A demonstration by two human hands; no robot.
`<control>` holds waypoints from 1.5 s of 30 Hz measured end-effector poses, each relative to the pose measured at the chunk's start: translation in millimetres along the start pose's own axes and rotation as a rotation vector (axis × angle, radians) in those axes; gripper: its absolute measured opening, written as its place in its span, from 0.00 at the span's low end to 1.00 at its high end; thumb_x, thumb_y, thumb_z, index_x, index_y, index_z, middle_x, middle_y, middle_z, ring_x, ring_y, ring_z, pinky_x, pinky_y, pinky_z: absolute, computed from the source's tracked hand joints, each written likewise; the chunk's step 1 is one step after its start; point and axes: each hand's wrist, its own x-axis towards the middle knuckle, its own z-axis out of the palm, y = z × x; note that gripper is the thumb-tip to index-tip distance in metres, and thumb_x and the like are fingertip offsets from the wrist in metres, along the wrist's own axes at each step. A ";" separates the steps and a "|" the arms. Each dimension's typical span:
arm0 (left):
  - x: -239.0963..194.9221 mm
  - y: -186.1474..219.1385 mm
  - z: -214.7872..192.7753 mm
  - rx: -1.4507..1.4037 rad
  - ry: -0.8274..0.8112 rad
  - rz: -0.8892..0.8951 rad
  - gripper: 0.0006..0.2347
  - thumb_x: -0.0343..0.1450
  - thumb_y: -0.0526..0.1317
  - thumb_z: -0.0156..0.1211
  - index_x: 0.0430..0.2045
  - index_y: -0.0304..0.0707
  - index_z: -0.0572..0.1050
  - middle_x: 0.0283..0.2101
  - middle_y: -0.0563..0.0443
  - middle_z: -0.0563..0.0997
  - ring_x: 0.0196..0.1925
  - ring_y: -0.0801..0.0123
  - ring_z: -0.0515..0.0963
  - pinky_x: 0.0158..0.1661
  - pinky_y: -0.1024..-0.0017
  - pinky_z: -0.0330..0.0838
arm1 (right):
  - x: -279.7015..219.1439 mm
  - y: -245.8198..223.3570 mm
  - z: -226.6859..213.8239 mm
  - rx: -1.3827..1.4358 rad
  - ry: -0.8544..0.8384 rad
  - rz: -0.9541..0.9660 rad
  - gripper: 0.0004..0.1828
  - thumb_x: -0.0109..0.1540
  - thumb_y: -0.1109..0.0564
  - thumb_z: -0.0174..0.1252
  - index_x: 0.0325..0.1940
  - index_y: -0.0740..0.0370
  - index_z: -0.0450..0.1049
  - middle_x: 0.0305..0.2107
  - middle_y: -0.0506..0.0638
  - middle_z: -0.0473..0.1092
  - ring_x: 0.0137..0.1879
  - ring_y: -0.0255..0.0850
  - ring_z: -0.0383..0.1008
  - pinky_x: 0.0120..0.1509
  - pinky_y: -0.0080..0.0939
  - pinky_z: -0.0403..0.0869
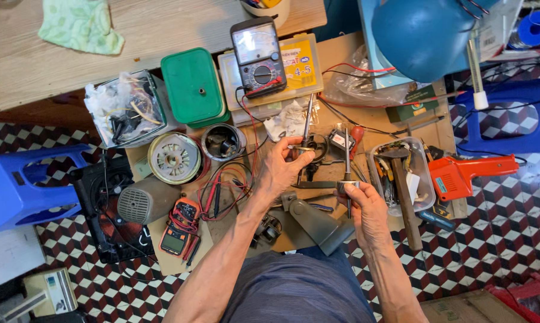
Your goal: The person cleans and assembles small electrical components on a workbench. They use a screwdriver to adjust parts, a flashlight to inspect details, and a cloth to wipe surfaces. The person handles a cylindrical motor component and a circular fan housing, moving them between positions on the table.
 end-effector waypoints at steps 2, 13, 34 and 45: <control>2.4 1.6 6.3 0.028 -0.012 0.032 0.22 0.66 0.47 0.69 0.52 0.37 0.76 0.34 0.52 0.85 0.37 0.73 0.83 0.39 0.73 0.75 | 2.3 1.0 -8.2 0.029 0.023 0.002 0.18 0.64 0.57 0.60 0.53 0.71 0.69 0.43 0.57 0.75 0.50 0.42 0.77 0.60 0.42 0.74; 7.1 -7.9 28.1 0.033 -0.054 0.036 0.23 0.68 0.45 0.68 0.58 0.40 0.77 0.31 0.50 0.82 0.31 0.77 0.75 0.33 0.77 0.70 | 4.5 2.8 -26.1 0.068 0.039 -0.003 0.19 0.64 0.57 0.60 0.54 0.72 0.69 0.45 0.57 0.74 0.50 0.43 0.76 0.59 0.41 0.74; -105.5 -40.8 -95.7 -0.589 0.315 -0.191 0.28 0.67 0.42 0.68 0.62 0.35 0.66 0.42 0.55 0.82 0.38 0.79 0.76 0.40 0.78 0.69 | 63.0 96.1 60.3 -1.234 -0.416 -0.488 0.25 0.57 0.53 0.68 0.53 0.64 0.67 0.40 0.62 0.74 0.47 0.58 0.76 0.50 0.54 0.73; -104.9 -49.3 -53.2 -0.673 0.272 -0.166 0.26 0.67 0.43 0.70 0.59 0.35 0.69 0.44 0.53 0.82 0.42 0.77 0.77 0.45 0.77 0.71 | 89.0 99.6 66.5 -1.591 -0.558 -0.658 0.20 0.55 0.57 0.66 0.48 0.63 0.68 0.39 0.62 0.72 0.50 0.60 0.71 0.54 0.57 0.71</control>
